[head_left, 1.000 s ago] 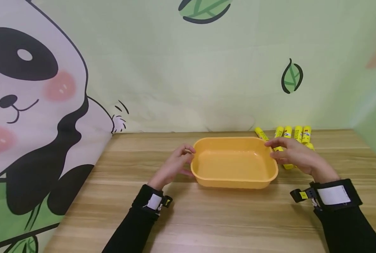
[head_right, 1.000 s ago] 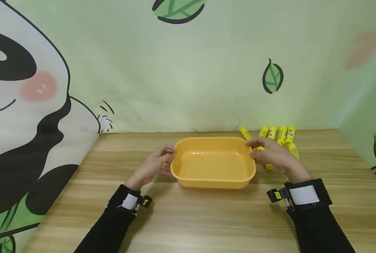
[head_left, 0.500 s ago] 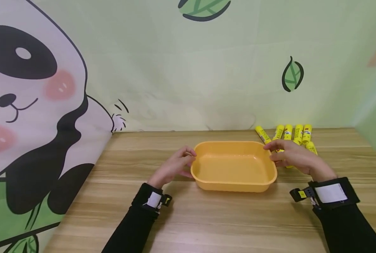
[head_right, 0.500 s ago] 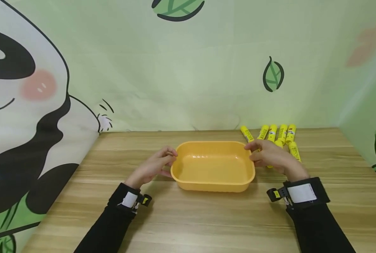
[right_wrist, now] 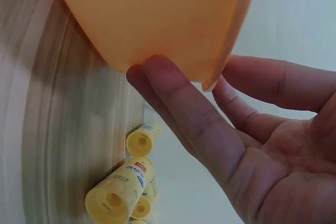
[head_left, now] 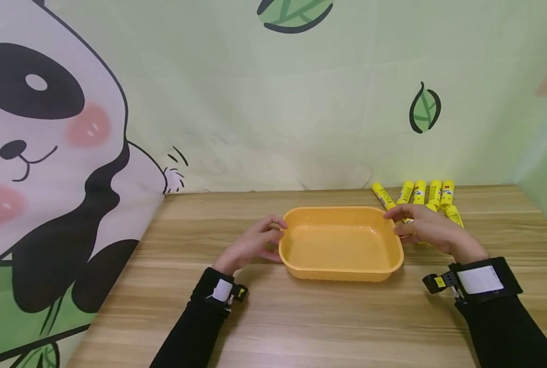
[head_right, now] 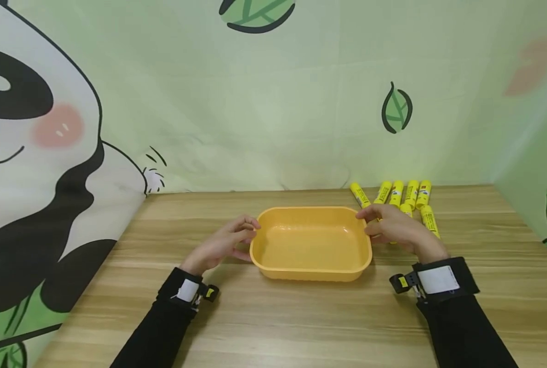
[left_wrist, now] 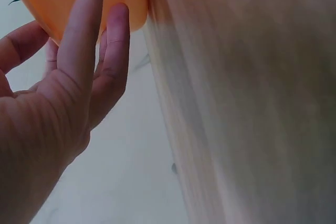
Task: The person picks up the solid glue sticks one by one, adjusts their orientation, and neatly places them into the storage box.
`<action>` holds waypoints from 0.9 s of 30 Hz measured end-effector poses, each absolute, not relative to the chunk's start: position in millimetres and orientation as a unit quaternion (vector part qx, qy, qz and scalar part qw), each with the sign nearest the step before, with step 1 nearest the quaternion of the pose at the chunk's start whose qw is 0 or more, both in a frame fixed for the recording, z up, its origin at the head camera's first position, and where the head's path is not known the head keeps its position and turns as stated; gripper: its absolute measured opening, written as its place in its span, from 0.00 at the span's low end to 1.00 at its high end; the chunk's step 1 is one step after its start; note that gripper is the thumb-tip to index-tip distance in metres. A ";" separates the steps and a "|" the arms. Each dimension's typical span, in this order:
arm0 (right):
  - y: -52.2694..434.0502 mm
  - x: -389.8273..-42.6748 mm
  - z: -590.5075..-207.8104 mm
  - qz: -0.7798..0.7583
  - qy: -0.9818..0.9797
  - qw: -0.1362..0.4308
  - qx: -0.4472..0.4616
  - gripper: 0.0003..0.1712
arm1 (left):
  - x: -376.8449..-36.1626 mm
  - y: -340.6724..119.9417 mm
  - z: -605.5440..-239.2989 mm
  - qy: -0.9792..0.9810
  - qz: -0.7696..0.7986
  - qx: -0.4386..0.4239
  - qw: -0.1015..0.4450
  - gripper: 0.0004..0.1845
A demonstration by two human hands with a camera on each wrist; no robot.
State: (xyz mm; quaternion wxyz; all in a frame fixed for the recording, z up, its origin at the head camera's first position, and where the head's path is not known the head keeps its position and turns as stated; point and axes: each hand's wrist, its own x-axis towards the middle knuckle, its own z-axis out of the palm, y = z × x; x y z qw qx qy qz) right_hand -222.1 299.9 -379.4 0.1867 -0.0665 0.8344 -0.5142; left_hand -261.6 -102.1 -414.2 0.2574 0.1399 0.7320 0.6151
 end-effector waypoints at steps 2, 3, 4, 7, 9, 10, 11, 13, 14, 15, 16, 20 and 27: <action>300.7 -222.0 -379.3 -0.516 0.833 0.186 -0.067 0.28 | -263.0 -103.0 -417.1 0.727 0.619 0.145 0.261 0.14; 301.0 -221.9 -379.4 -0.517 0.833 0.186 -0.067 0.28 | -263.6 -103.5 -418.4 0.725 0.619 0.148 0.263 0.15; 301.5 -221.7 -379.4 -0.517 0.833 0.186 -0.067 0.28 | -264.2 -104.1 -419.6 0.723 0.620 0.153 0.264 0.15; 301.3 -221.3 -379.8 -0.519 0.832 0.184 -0.068 0.28 | -265.4 -106.1 -421.5 0.718 0.622 0.166 0.265 0.17; 300.9 -221.4 -379.9 -0.520 0.831 0.183 -0.070 0.28 | -266.4 -107.9 -422.3 0.714 0.624 0.174 0.267 0.18; 301.0 -221.3 -379.7 -0.520 0.831 0.182 -0.071 0.28 | -266.9 -108.5 -422.4 0.711 0.625 0.175 0.269 0.19; 301.1 -221.5 -379.6 -0.521 0.831 0.181 -0.072 0.28 | -267.7 -108.9 -422.3 0.709 0.627 0.175 0.272 0.19; 301.6 -221.6 -379.3 -0.519 0.832 0.180 -0.075 0.28 | -269.1 -109.6 -422.8 0.703 0.632 0.174 0.276 0.20; 301.7 -221.6 -379.2 -0.518 0.833 0.179 -0.076 0.28 | -269.3 -109.9 -423.3 0.699 0.635 0.173 0.279 0.21; 302.0 -221.7 -379.1 -0.517 0.834 0.178 -0.075 0.28 | -269.5 -109.8 -423.4 0.697 0.636 0.174 0.280 0.22; 302.3 -221.7 -378.8 -0.516 0.834 0.177 -0.075 0.28 | -269.5 -109.5 -422.8 0.696 0.638 0.172 0.280 0.22; 302.2 -222.7 -378.9 -0.514 0.837 0.176 -0.069 0.29 | -268.8 -108.2 -419.8 0.696 0.640 0.166 0.280 0.22; 300.1 -223.1 -379.8 -0.517 0.834 0.183 -0.068 0.29 | -266.7 -109.1 -420.0 0.696 0.642 0.154 0.283 0.25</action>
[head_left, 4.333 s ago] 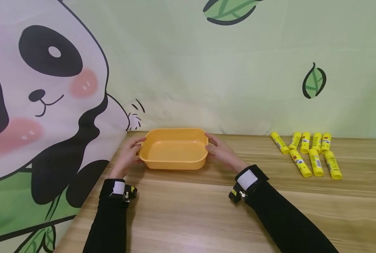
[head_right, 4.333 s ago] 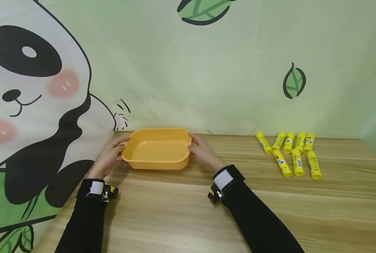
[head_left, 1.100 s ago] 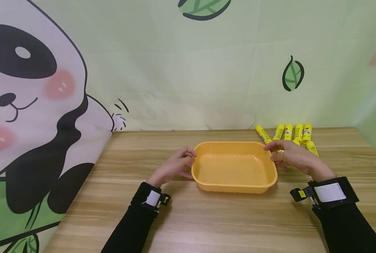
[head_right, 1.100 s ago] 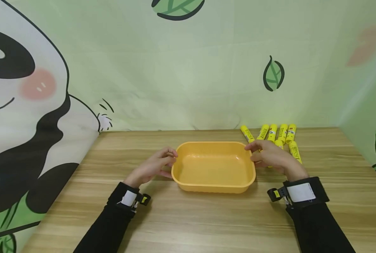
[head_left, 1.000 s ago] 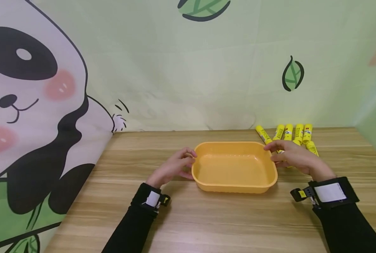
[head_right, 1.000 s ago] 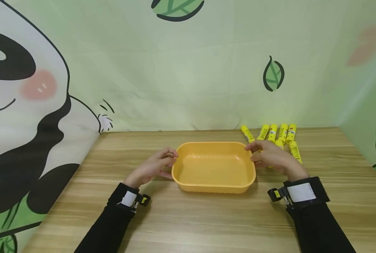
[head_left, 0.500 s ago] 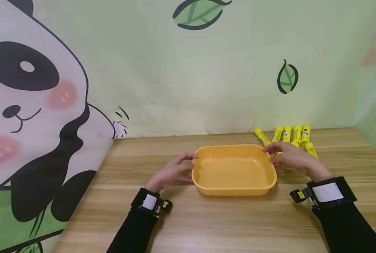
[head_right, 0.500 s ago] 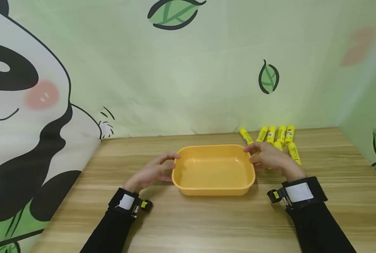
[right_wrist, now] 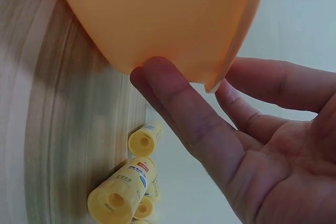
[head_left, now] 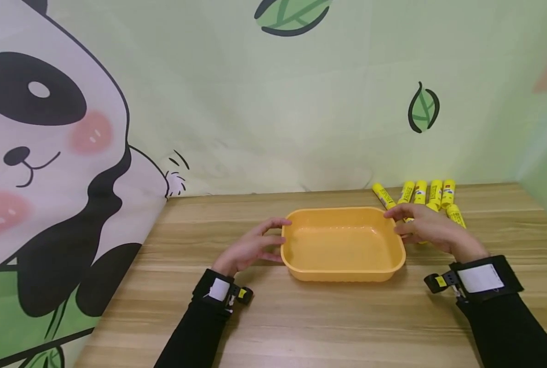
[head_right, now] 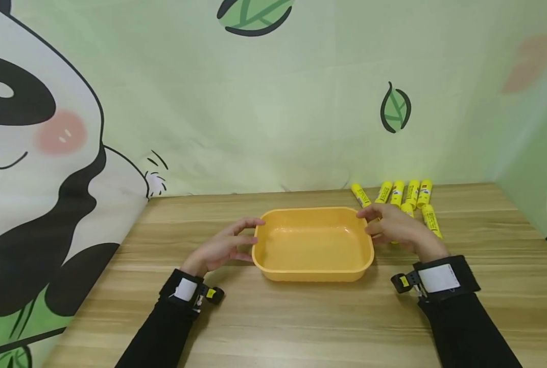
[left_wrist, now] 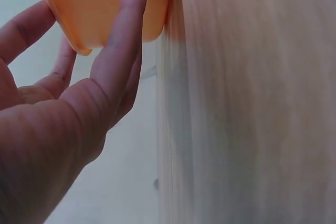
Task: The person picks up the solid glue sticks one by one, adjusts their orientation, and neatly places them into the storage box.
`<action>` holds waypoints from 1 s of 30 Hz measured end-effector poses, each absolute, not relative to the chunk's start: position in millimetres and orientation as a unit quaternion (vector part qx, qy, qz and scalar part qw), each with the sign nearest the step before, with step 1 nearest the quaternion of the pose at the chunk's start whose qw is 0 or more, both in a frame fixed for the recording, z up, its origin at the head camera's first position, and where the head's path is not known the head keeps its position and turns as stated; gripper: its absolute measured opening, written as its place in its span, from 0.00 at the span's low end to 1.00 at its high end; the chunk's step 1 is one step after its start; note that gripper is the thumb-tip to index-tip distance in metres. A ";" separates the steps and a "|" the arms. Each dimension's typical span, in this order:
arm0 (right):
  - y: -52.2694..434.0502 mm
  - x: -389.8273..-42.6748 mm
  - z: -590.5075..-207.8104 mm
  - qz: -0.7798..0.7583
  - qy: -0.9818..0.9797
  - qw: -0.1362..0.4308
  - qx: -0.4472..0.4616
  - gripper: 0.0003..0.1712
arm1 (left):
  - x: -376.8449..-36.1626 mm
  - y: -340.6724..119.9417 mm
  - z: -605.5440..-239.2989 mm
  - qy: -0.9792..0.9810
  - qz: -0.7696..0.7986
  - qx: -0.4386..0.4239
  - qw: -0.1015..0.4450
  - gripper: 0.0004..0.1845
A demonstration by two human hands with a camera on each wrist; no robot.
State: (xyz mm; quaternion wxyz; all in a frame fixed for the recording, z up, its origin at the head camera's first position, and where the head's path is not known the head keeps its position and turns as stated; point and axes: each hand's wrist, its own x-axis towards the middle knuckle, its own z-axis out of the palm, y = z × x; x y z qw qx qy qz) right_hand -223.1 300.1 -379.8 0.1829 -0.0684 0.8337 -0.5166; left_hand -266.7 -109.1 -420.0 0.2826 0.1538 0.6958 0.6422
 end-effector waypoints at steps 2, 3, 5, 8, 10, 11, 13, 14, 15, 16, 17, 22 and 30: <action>300.3 -223.1 -379.6 -0.517 0.833 0.184 -0.068 0.30 | -267.4 -109.5 -420.1 0.696 0.643 0.154 0.282 0.25; 300.4 -223.0 -379.5 -0.517 0.833 0.184 -0.068 0.30 | -267.6 -109.5 -420.0 0.696 0.643 0.154 0.281 0.26; 300.7 -223.0 -379.2 -0.515 0.834 0.185 -0.067 0.30 | -268.0 -109.6 -420.0 0.694 0.643 0.157 0.282 0.27; 301.4 -223.0 -379.2 -0.515 0.834 0.187 -0.067 0.30 | -268.1 -109.6 -419.5 0.692 0.644 0.161 0.285 0.28; 301.7 -223.0 -379.4 -0.515 0.834 0.188 -0.067 0.30 | -268.5 -109.6 -420.2 0.689 0.646 0.161 0.287 0.28; 301.8 -223.0 -379.5 -0.516 0.833 0.188 -0.067 0.30 | -268.8 -109.6 -420.6 0.688 0.647 0.163 0.286 0.28; 302.0 -223.0 -379.8 -0.518 0.832 0.187 -0.067 0.30 | -269.5 -110.1 -422.4 0.685 0.649 0.165 0.286 0.28; 302.2 -223.1 -380.1 -0.518 0.832 0.187 -0.067 0.30 | -269.9 -110.5 -423.6 0.683 0.652 0.165 0.286 0.28; 302.2 -223.2 -380.5 -0.519 0.832 0.187 -0.067 0.30 | -270.2 -110.9 -424.8 0.680 0.654 0.165 0.286 0.28; 302.4 -223.4 -381.0 -0.519 0.831 0.187 -0.067 0.30 | -270.5 -111.6 -426.1 0.678 0.656 0.165 0.285 0.28; 302.4 -223.6 -381.6 -0.520 0.831 0.188 -0.067 0.30 | -270.8 -112.3 -427.5 0.676 0.659 0.165 0.286 0.28; 302.4 -224.6 -384.2 -0.521 0.830 0.189 -0.068 0.30 | -272.1 -114.7 -433.5 0.665 0.671 0.158 0.289 0.28; 302.9 -224.4 -383.4 -0.518 0.832 0.187 -0.070 0.30 | -273.2 -114.3 -439.1 0.644 0.690 0.152 0.294 0.28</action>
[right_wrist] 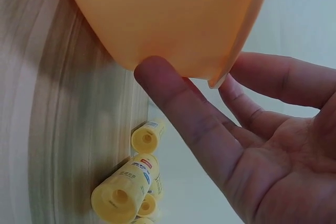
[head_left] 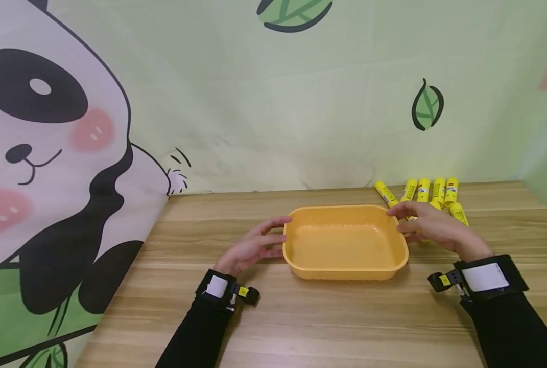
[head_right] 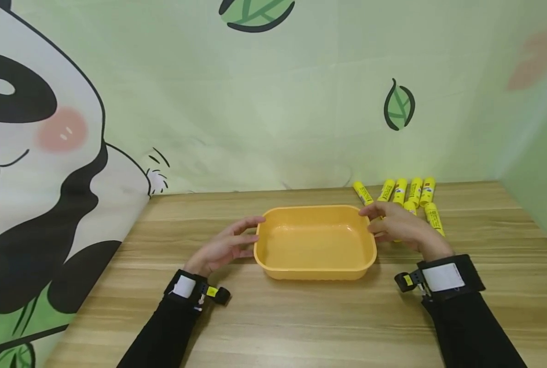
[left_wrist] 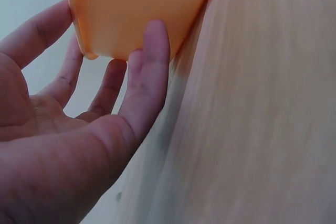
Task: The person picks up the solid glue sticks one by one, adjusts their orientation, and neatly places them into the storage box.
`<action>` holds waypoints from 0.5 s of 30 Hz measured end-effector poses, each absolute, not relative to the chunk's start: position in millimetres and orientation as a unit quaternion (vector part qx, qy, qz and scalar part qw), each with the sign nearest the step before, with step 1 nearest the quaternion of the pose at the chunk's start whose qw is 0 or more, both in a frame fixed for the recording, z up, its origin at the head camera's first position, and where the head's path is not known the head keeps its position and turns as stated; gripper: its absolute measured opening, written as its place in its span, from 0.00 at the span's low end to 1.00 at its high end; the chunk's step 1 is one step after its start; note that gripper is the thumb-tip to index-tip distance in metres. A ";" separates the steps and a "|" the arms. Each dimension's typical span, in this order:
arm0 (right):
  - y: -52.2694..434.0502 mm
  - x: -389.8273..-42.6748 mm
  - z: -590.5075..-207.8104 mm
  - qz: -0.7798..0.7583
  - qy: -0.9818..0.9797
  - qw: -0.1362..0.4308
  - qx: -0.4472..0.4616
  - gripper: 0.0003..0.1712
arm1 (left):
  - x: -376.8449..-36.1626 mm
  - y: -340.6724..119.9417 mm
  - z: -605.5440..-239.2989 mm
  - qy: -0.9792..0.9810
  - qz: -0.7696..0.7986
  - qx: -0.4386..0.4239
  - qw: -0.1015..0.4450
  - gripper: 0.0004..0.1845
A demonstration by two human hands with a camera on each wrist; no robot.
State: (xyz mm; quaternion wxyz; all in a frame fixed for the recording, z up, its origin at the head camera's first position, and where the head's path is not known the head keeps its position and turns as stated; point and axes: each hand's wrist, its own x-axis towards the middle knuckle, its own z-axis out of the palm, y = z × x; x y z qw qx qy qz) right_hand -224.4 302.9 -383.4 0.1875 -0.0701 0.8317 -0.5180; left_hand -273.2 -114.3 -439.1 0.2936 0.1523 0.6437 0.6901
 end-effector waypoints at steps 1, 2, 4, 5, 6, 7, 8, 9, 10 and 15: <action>303.0 -224.2 -383.4 -0.519 0.831 0.187 -0.070 0.30 | -273.1 -114.0 -440.4 0.639 0.694 0.153 0.294 0.28; 303.2 -224.1 -383.5 -0.518 0.832 0.187 -0.071 0.30 | -273.1 -113.7 -441.7 0.635 0.698 0.152 0.294 0.28; 303.8 -224.1 -383.9 -0.518 0.831 0.186 -0.074 0.30 | -273.1 -113.2 -443.9 0.628 0.705 0.150 0.294 0.27; 303.9 -224.1 -384.2 -0.518 0.831 0.186 -0.075 0.30 | -273.2 -113.0 -444.7 0.627 0.707 0.148 0.293 0.27; 304.1 -224.2 -384.4 -0.519 0.831 0.186 -0.077 0.30 | -273.1 -113.0 -445.1 0.625 0.708 0.148 0.293 0.27; 304.5 -224.4 -384.7 -0.518 0.831 0.186 -0.078 0.30 | -272.9 -113.0 -445.2 0.626 0.709 0.147 0.291 0.27; 304.6 -224.5 -384.8 -0.519 0.831 0.186 -0.080 0.30 | -272.7 -113.2 -445.0 0.627 0.708 0.147 0.290 0.27; 304.8 -224.7 -385.1 -0.519 0.830 0.186 -0.081 0.30 | -272.6 -113.3 -444.9 0.628 0.708 0.147 0.289 0.27; 304.8 -224.8 -385.2 -0.519 0.830 0.185 -0.082 0.30 | -272.4 -113.4 -444.7 0.629 0.707 0.147 0.288 0.27; 305.2 -225.6 -385.7 -0.519 0.830 0.186 -0.083 0.30 | -272.0 -114.3 -444.4 0.625 0.710 0.153 0.287 0.28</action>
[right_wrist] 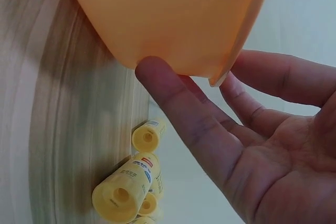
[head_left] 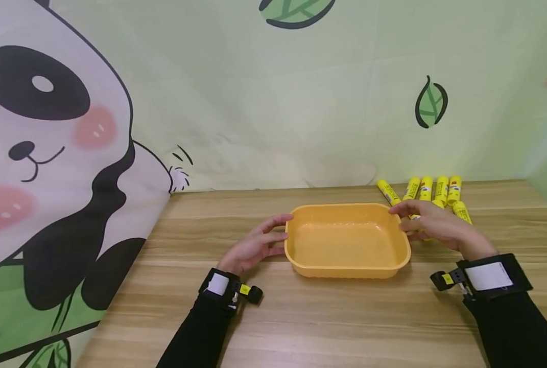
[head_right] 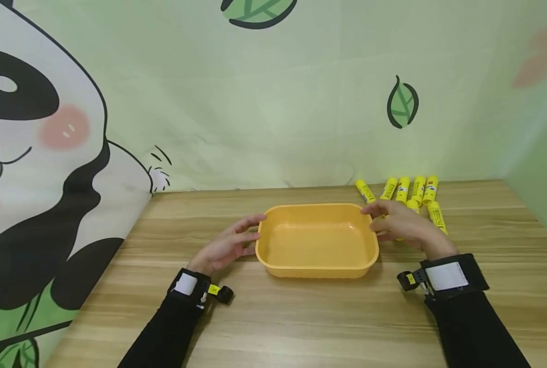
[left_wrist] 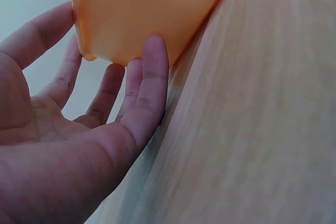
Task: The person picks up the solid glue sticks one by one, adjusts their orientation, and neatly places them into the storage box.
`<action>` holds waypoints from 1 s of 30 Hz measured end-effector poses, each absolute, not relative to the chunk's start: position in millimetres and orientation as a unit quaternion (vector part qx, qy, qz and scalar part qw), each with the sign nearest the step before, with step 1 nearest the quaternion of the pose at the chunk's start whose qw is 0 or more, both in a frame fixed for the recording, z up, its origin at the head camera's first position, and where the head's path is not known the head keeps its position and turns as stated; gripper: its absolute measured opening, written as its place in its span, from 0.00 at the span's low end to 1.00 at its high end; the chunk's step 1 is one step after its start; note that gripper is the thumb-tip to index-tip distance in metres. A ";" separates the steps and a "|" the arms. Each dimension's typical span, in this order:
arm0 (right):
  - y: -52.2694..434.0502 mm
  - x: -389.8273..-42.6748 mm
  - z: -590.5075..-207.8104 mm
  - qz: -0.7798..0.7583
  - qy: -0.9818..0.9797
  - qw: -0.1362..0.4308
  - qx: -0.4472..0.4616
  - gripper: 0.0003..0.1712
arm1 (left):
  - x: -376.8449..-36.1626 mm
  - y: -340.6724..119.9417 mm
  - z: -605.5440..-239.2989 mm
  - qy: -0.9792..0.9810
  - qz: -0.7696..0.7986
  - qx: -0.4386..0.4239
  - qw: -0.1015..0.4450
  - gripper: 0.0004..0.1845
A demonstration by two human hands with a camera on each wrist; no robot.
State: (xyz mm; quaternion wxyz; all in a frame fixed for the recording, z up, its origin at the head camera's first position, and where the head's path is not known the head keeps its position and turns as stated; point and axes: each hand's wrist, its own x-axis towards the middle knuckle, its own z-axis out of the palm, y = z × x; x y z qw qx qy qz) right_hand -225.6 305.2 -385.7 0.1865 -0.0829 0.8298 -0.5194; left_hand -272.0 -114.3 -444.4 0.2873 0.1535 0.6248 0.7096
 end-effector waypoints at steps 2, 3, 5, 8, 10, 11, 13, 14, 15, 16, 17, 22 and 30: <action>305.1 -225.7 -385.5 -0.521 0.829 0.188 -0.081 0.30 | -272.1 -114.5 -444.8 0.622 0.711 0.157 0.288 0.28; 304.7 -225.5 -385.3 -0.521 0.828 0.189 -0.080 0.30 | -272.1 -114.5 -444.9 0.621 0.712 0.157 0.288 0.28; 304.4 -225.2 -384.8 -0.523 0.827 0.191 -0.078 0.30 | -272.3 -114.6 -445.2 0.621 0.712 0.157 0.289 0.28; 303.5 -224.7 -384.1 -0.523 0.827 0.192 -0.076 0.30 | -272.5 -114.4 -445.4 0.624 0.710 0.154 0.288 0.27; 303.4 -224.5 -383.9 -0.521 0.828 0.192 -0.075 0.30 | -273.0 -114.3 -446.0 0.626 0.708 0.155 0.287 0.27; 303.4 -224.5 -383.9 -0.520 0.829 0.192 -0.075 0.30 | -273.2 -114.3 -446.3 0.627 0.708 0.155 0.287 0.27; 303.2 -224.7 -384.1 -0.519 0.829 0.192 -0.075 0.30 | -273.4 -114.3 -446.6 0.627 0.707 0.157 0.286 0.27; 303.5 -224.8 -384.3 -0.518 0.830 0.192 -0.075 0.30 | -273.5 -114.2 -446.7 0.627 0.708 0.158 0.286 0.28; 303.7 -225.0 -384.5 -0.518 0.830 0.192 -0.075 0.30 | -273.6 -114.3 -446.9 0.626 0.708 0.159 0.286 0.28; 303.7 -225.1 -384.5 -0.518 0.830 0.191 -0.076 0.30 | -273.6 -114.4 -446.8 0.625 0.708 0.160 0.286 0.28; 303.8 -225.3 -384.6 -0.519 0.830 0.191 -0.076 0.30 | -273.5 -114.4 -446.5 0.624 0.709 0.162 0.286 0.28; 304.3 -225.2 -384.6 -0.521 0.828 0.191 -0.080 0.30 | -272.9 -114.4 -445.8 0.621 0.712 0.161 0.287 0.27; 304.2 -225.3 -385.2 -0.520 0.829 0.191 -0.082 0.30 | -272.8 -114.5 -446.2 0.619 0.714 0.157 0.287 0.27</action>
